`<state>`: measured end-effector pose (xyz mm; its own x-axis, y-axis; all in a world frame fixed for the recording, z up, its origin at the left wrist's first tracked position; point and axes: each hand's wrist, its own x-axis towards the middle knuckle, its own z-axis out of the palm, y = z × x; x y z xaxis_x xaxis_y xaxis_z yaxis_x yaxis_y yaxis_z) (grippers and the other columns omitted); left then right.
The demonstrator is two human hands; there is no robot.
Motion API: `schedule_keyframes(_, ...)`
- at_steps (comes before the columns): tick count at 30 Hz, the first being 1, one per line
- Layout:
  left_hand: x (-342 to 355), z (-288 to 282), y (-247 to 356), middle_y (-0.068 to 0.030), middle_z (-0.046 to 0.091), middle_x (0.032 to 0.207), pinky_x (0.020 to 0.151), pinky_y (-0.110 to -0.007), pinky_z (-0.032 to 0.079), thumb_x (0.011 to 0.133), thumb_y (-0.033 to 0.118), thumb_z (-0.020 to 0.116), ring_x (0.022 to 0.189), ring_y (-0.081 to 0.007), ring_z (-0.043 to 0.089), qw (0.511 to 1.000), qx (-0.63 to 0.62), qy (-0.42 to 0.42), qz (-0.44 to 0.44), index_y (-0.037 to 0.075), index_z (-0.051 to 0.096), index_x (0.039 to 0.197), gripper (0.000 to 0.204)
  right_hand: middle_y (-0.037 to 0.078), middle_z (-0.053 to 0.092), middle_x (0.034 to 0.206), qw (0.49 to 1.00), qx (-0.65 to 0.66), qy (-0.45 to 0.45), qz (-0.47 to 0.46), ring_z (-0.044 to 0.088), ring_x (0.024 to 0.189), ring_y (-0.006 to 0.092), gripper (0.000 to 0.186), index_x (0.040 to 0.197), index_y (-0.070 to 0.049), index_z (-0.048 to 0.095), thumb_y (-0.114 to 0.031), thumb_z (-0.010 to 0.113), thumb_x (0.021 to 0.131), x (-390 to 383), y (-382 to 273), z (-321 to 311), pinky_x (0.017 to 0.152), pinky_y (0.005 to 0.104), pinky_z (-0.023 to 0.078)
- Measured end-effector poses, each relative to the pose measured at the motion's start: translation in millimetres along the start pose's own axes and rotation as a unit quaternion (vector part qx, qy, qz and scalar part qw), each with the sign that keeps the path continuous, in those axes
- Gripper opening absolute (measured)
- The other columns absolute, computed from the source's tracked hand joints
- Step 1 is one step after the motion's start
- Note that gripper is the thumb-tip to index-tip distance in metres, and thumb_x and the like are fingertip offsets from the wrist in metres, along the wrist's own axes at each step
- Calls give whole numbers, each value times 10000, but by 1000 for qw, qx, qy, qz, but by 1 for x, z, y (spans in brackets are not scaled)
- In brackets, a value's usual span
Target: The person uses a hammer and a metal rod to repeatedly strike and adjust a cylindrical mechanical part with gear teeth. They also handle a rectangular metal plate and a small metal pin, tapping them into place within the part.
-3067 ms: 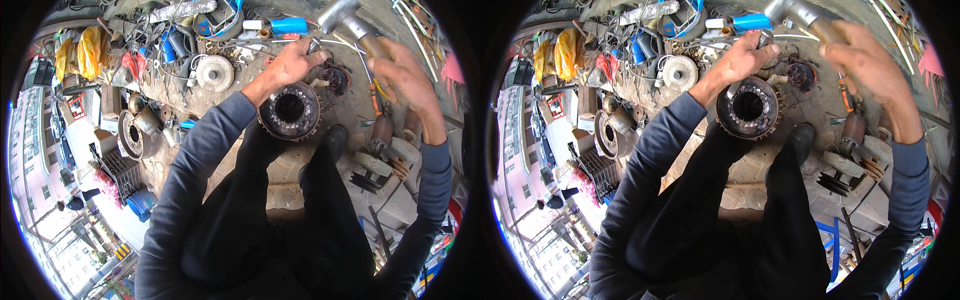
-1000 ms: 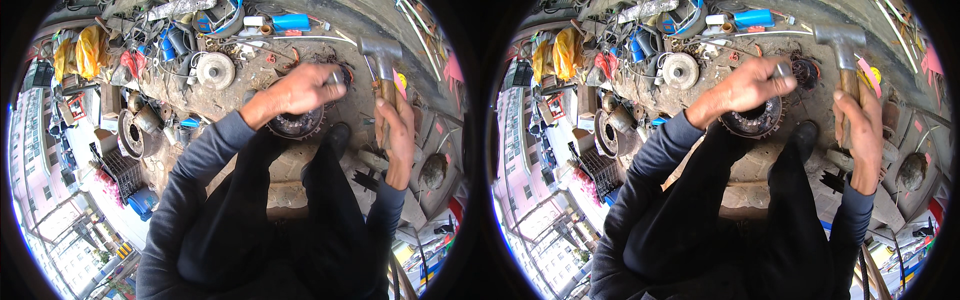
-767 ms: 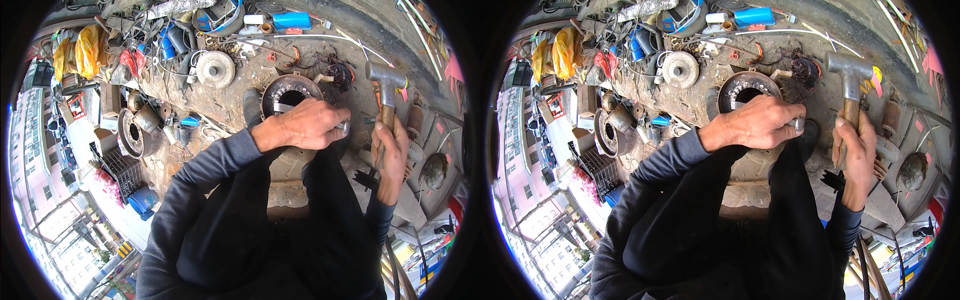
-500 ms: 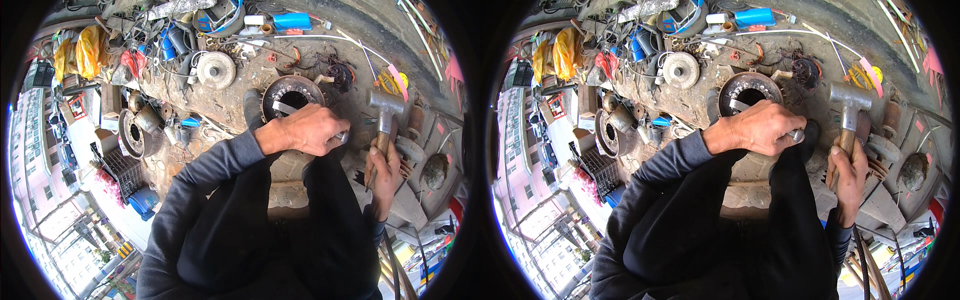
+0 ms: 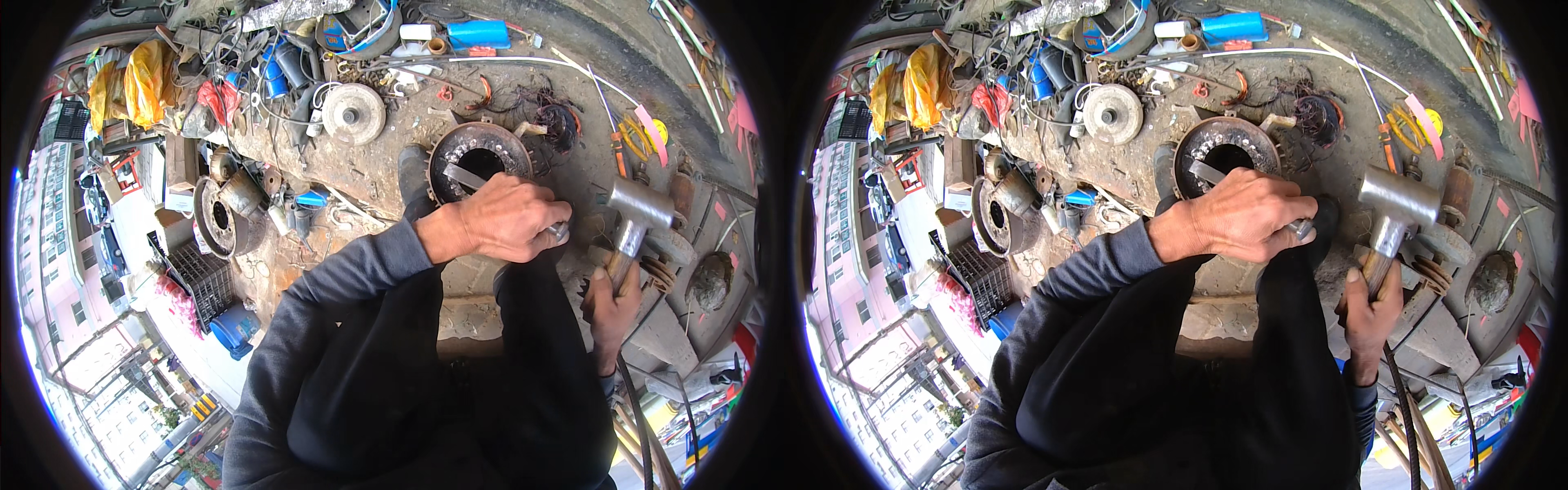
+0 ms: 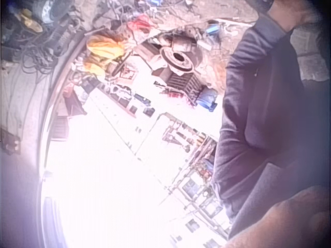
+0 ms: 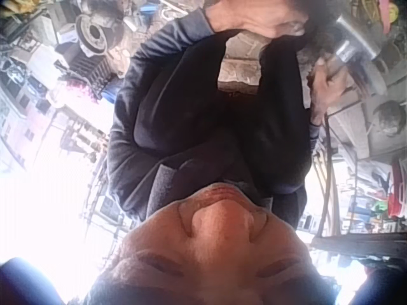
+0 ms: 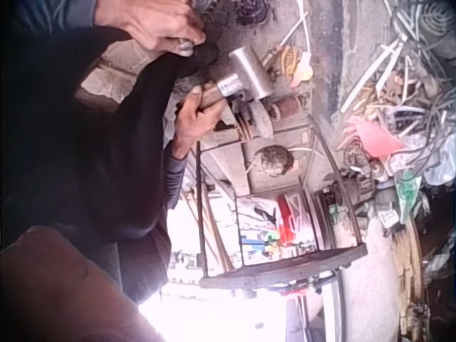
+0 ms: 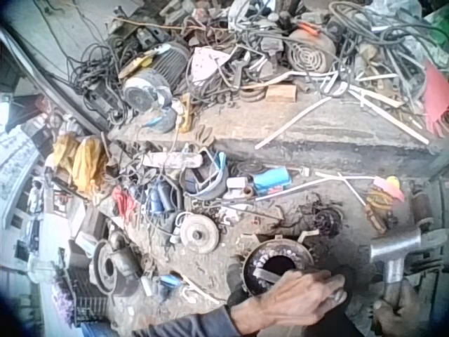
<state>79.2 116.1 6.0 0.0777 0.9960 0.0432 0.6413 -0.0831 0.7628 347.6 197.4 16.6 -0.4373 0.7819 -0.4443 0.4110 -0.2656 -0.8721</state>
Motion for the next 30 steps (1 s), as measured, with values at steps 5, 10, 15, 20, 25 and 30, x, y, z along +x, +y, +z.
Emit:
schedule_keyframes(5, -1, 8, -2, -108, 649, 755, 582, -468, 535, 922, 230, 737, 692, -377, 684, 999, 12, 24, 23, 54, 679, 919, 186, 2, 590, 669, 998, -8, -9, -55, 525, 515, 69, 139, 1042, -11, 567, -68, 692, 1015, -3, 6, 4, 492, 237, 407)
schedule_keyframes(10, -3, 19, -3, -90, 622, 706, 549, -442, 525, 907, 223, 758, 655, -333, 679, 996, 29, 81, 39, 72, 647, 819, 207, -16, 572, 628, 1000, 9, -5, -3, 505, 510, 56, 145, 990, -16, 591, -41, 735, 989, -3, 8, 6, 490, 238, 412)
schedule_keyframes(15, -11, 26, -5, -74, 607, 687, 544, -433, 524, 899, 215, 769, 643, -317, 673, 992, 43, 113, 32, 80, 642, 796, 211, -37, 563, 681, 999, 23, 16, -26, 473, 558, 34, 145, 996, -26, 596, -42, 740, 989, -8, 18, 3, 512, 228, 395)
schedule_keyframes(20, -14, 28, -8, -78, 617, 692, 549, -462, 531, 861, 244, 739, 649, -326, 679, 991, 44, 117, 46, 86, 652, 804, 189, -30, 589, 753, 994, -1, -31, -102, 529, 659, 60, 147, 933, -38, 624, -48, 768, 961, -15, 27, -5, 607, 248, 439)
schedule_keyframes(25, -17, 30, -10, -72, 588, 671, 532, -436, 515, 901, 236, 758, 617, -307, 650, 990, 42, 112, 71, 86, 621, 771, 240, 32, 678, 879, 991, -55, -29, -117, 638, 808, 188, 122, 998, -33, 717, -129, 781, 960, -33, 41, -9, 729, 380, 510)
schedule_keyframes(30, -19, 30, -11, -76, 600, 677, 538, -437, 521, 895, 221, 750, 624, -312, 653, 991, 36, 106, 74, 85, 624, 770, 224, 95, 670, 827, 906, -336, -34, -256, 645, 730, 226, 221, 987, -80, 706, -289, 682, 1053, -30, 78, -20, 620, 348, 528)
